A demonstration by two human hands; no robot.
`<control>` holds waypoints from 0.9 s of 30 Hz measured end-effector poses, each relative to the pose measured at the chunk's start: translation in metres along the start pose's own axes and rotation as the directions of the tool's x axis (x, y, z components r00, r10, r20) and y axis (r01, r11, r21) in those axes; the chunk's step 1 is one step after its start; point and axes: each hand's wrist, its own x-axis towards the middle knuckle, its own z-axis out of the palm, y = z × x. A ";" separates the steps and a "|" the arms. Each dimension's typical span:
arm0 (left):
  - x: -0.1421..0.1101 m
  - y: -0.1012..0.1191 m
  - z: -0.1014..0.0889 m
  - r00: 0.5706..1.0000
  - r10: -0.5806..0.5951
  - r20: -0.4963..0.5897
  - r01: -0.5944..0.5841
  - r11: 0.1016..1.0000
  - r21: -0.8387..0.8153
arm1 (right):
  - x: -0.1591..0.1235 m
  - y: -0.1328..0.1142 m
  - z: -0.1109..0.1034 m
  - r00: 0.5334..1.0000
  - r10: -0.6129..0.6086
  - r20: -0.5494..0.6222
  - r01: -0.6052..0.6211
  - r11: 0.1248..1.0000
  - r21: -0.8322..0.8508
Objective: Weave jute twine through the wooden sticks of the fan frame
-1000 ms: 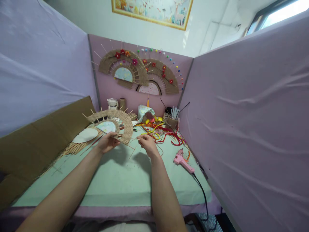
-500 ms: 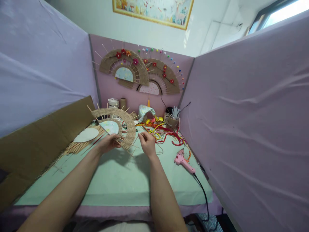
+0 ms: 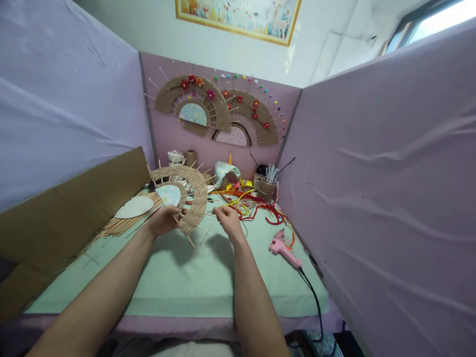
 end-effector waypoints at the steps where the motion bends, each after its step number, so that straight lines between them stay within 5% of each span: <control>1: 0.000 0.000 0.000 1.000 0.006 0.001 -0.006 1.000 -0.002 | 0.000 0.001 0.000 1.000 0.021 0.020 -0.021 1.000 -0.007; 14: -0.001 -0.003 -0.001 0.988 -0.065 0.138 0.052 0.994 0.097 | 0.002 0.004 0.002 1.000 0.003 -0.026 -0.003 1.000 0.005; 27: -0.003 0.000 -0.002 0.997 -0.073 0.030 0.064 0.973 0.223 | -0.002 -0.008 -0.003 0.996 0.072 -0.061 -0.062 0.985 0.161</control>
